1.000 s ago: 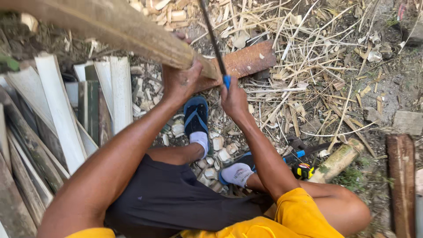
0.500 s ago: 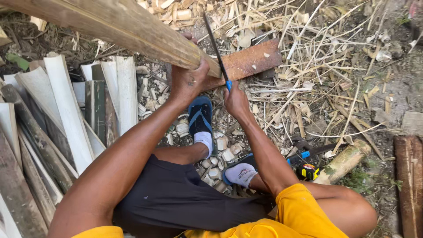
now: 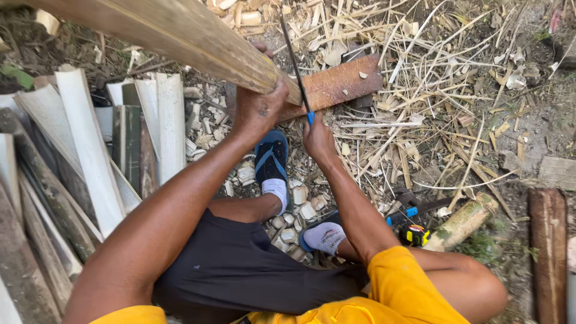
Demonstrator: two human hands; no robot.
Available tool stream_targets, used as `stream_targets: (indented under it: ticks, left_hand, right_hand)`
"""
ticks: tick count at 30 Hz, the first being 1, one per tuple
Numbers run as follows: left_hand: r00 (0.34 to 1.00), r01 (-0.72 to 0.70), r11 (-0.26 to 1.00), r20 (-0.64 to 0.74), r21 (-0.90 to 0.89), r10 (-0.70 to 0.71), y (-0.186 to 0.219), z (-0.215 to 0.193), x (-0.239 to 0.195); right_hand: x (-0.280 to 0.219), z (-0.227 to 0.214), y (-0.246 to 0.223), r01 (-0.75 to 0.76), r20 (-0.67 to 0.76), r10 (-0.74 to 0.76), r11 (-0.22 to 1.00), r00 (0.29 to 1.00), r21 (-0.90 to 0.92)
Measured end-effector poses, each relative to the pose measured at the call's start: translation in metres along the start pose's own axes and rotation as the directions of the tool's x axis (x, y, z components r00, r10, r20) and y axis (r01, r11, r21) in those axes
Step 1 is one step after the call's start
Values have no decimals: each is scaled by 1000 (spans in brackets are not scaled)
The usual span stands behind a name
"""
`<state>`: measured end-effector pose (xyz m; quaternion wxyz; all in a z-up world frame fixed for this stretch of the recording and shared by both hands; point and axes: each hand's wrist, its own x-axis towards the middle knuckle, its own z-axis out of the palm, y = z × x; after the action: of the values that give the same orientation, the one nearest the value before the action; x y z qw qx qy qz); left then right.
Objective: The person sits on the ground and uses a machete to split long bamboo poles into smaller strips. They repeatedly position the bamboo on a wooden block and strike it with the machete to separate the sections, then place the finished pieces into a pile.
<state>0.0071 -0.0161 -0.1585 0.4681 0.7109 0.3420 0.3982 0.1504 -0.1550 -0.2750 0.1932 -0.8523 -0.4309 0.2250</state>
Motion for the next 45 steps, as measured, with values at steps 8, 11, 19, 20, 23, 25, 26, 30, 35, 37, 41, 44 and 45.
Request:
stream_targets:
  ticks: [8,11,19,20,23,25,26,30,35,37,41,44,45]
  left_hand:
    - [980,198,979,31,-50,-196,5,0,5]
    - [1000,-27,998,-7,51,27,6,-3,4]
    - [958,286,958,-32,31,-285,24,-10,12]
    - [895,446,894,-7,43,-446,24,-12,13]
    - [946,316,945,-103,85,-307,15,-31,19]
    - [958,281,949,-106,144,-267,8,-36,22]
    - [961,271,947,-110,172,-255,4,-39,19]
    - [942,334,921,-54,198,-330,9,-51,26]
    - [975,217,969,-76,121,-209,28,-78,40]
    - [958,262,964,-109,-41,-265,31,-76,47]
    - [947,286,930,-78,-230,-311,33,-73,62]
    - [967,24,942,-231,-335,-107,30,-64,72]
    - [952,15,916,-275,-400,-136,28,-63,76]
  right_hand:
    - [-13,-51,-41,208,-175,-171,952,970,223]
    - [-16,-57,-45,427,-402,-287,847,869,317]
    - [5,31,30,-119,54,118,992,992,31]
    - [3,31,32,-128,61,126,991,990,33]
    - [-6,32,26,-159,64,157,987,986,33]
    - [-31,32,29,-157,78,158,987,984,-8]
    - [-38,34,32,-180,104,180,984,978,-5]
    - [-50,40,38,-285,18,285,949,958,136]
    - [-81,39,41,-337,-101,368,911,924,237]
    - [-92,35,46,-310,-156,368,900,916,306]
    - [-108,18,58,-245,-81,300,884,951,397]
    - [-121,16,77,-166,-95,201,942,975,290]
    - [-125,19,86,-137,-104,173,948,979,288]
